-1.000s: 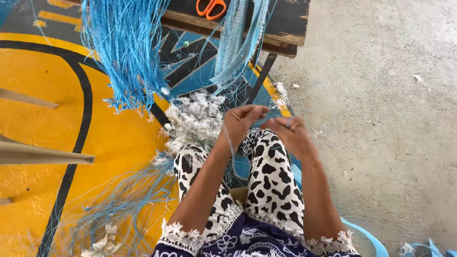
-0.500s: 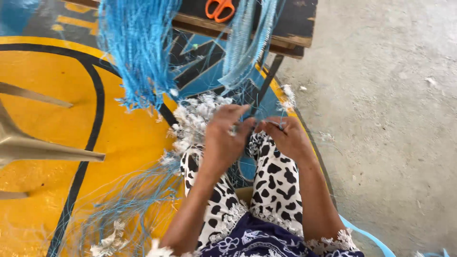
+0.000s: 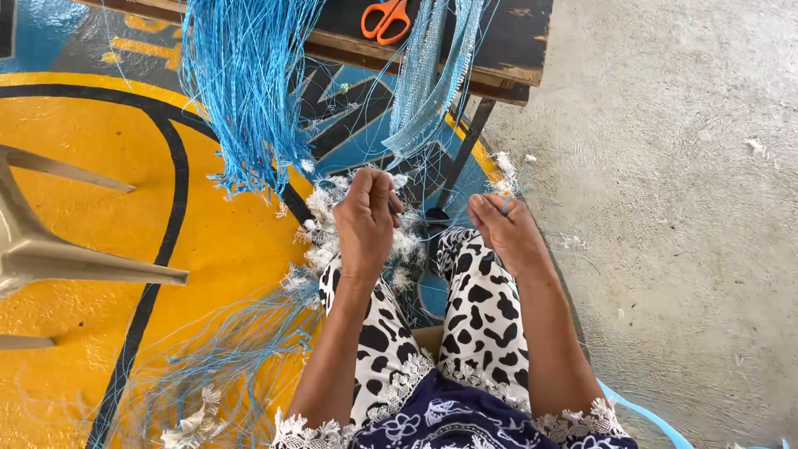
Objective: Knotting and weaving blue plastic strands and white decorative material together.
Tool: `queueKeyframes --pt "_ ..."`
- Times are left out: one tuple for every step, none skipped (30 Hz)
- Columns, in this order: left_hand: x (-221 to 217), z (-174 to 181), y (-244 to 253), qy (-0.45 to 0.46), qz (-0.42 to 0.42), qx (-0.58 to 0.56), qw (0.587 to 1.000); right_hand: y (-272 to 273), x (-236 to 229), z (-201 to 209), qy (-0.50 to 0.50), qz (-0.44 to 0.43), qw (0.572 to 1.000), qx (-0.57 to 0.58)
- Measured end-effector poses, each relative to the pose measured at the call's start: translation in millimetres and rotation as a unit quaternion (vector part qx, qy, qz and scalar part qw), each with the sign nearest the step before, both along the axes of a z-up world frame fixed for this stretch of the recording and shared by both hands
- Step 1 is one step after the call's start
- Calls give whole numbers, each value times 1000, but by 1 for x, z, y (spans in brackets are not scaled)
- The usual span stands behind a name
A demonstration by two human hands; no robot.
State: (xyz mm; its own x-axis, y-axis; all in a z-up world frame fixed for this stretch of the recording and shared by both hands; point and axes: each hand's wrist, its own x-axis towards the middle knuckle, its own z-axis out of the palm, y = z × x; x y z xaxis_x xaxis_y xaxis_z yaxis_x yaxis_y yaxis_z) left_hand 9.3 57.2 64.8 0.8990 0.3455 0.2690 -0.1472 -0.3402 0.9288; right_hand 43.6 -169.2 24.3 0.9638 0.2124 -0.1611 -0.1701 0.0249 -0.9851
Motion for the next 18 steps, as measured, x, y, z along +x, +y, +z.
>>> queueKeyframes --pt "0 1 2 -1 1 1 1000 3 -2 2 -1 1 1000 1" --pt "-1 1 5 1 -27 -31 999 5 -3 3 -6 6 1000 -22" --pt "-1 2 6 3 -57 -62 996 6 -5 6 -11 8 999 -45" --pt "-8 15 6 2 -58 -62 996 12 -8 19 -12 8 999 -45" --pt "-13 28 5 -37 -65 -8 997 17 -10 32 -121 -37 974 -189" --pt "-18 40 4 -75 -72 45 994 22 -13 45 -224 -81 914 -327" --pt "-22 43 -5 -72 -73 43 994 22 -14 46 -221 -81 914 -329" --pt "-27 46 -13 -128 -129 83 980 22 -17 47 -210 -50 913 -347" --pt "-32 49 -19 -183 -180 123 959 25 -17 48 -202 -14 910 -362" --pt "-34 38 -18 -182 -176 123 960 24 -19 47 -203 -10 910 -362" --pt "-28 31 -16 -45 -209 114 970 24 -13 48 -224 8 921 -319" --pt "-22 23 -14 91 -240 104 961 23 -6 49 -244 26 929 -276" --pt "-22 21 -1 94 -244 102 960 15 -5 46 -240 25 930 -278" --pt "-22 18 12 94 -240 78 963 6 -3 42 -164 30 943 -290" --pt "-24 14 25 94 -233 52 966 -4 -3 37 -88 39 949 -300" --pt "-29 11 43 98 -234 48 966 -22 -2 28 -84 40 949 -303" --pt "-28 13 65 76 -201 36 976 -37 7 21 -186 -36 933 -307" --pt "-26 14 87 54 -168 23 984 -51 16 15 -285 -110 902 -306"
